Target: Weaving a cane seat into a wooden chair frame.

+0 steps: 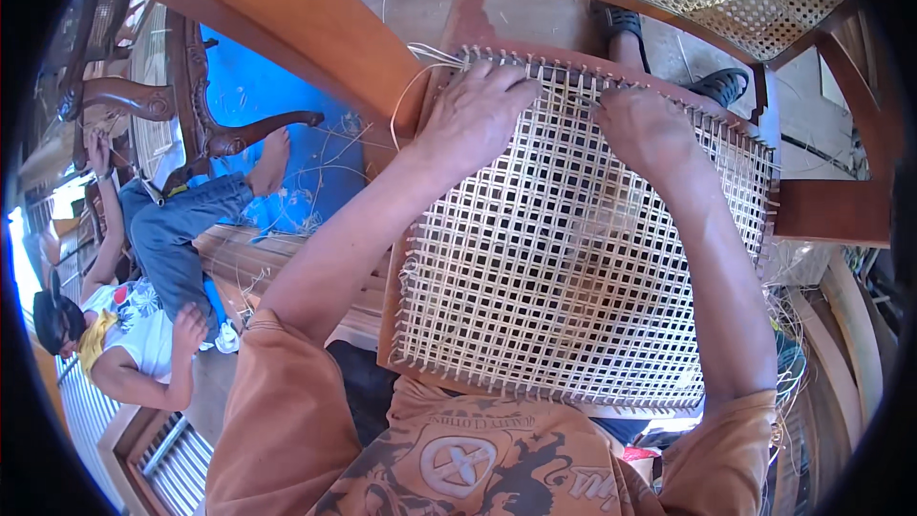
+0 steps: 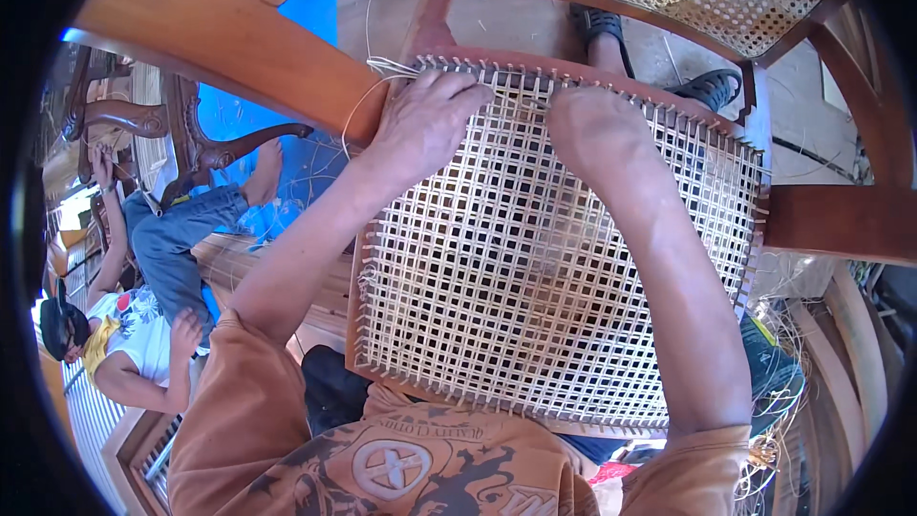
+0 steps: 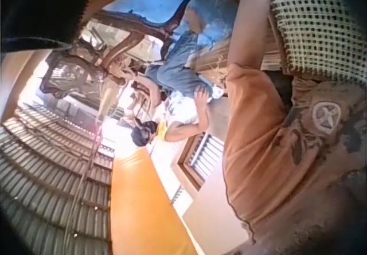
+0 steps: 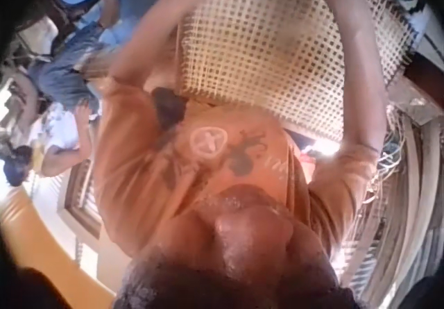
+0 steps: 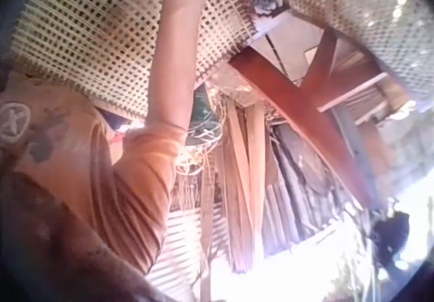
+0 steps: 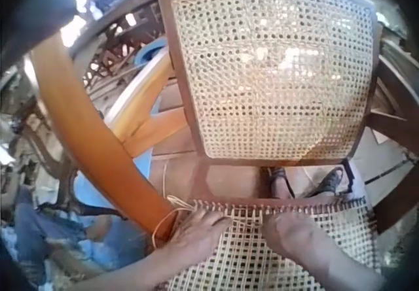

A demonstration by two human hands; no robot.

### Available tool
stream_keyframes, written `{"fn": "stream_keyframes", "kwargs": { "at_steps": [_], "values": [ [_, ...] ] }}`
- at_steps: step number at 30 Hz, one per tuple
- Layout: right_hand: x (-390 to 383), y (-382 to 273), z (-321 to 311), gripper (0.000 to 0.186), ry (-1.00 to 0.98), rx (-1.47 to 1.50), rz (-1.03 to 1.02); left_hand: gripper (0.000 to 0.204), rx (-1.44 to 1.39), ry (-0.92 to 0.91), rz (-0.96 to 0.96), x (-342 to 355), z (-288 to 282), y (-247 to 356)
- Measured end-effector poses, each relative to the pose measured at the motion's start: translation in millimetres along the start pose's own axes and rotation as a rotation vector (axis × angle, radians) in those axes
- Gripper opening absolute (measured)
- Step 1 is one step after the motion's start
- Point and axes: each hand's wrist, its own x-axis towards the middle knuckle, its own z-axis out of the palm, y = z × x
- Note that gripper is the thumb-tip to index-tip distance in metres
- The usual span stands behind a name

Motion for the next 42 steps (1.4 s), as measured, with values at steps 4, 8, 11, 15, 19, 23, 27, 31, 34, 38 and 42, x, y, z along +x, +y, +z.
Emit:
{"fn": "stream_keyframes", "kwargs": {
  "at_steps": [4,8,11,15,19,23,27,31,34,38,42],
  "values": [
    [19,-10,-10,0.018,-0.081,0.043,0.018,0.035,0.025,0.086,0.011,3,4,-2],
    [27,-16,-17,0.023,-0.055,-0.057,-0.025,0.032,0.076,0.068,0.052,7,4,-5],
    [30,-12,-15,0.022,0.014,-0.023,-0.097,0.030,0.092,0.059,0.069,12,3,-6],
    [38,-5,-5,0.021,-0.099,-0.109,-0.054,0.028,0.032,0.021,0.028,19,3,-8],
    [46,-10,0,0.021,-0.148,-0.113,-0.095,0.026,-0.024,0.015,-0.010,17,5,-10],
    [45,-21,-10,0.018,0.015,-0.060,-0.212,0.027,-0.036,-0.029,-0.033,19,1,-10],
    [51,-6,-23,0.017,-0.239,-0.061,-0.225,0.027,-0.032,-0.092,-0.056,21,-5,-5],
    [32,10,-20,0.023,-0.319,-0.206,-0.165,0.026,-0.109,0.010,-0.032,27,7,12],
    [21,8,-11,0.026,-0.133,-0.258,-0.137,0.025,-0.061,0.050,-0.006,25,16,17],
    [19,-6,-17,0.023,0.022,0.063,-0.070,0.024,-0.141,-0.005,-0.036,27,16,13],
    [17,-9,-35,0.019,-0.127,-0.240,-0.208,0.024,-0.143,-0.092,0.118,34,0,-1]
  ]
}}
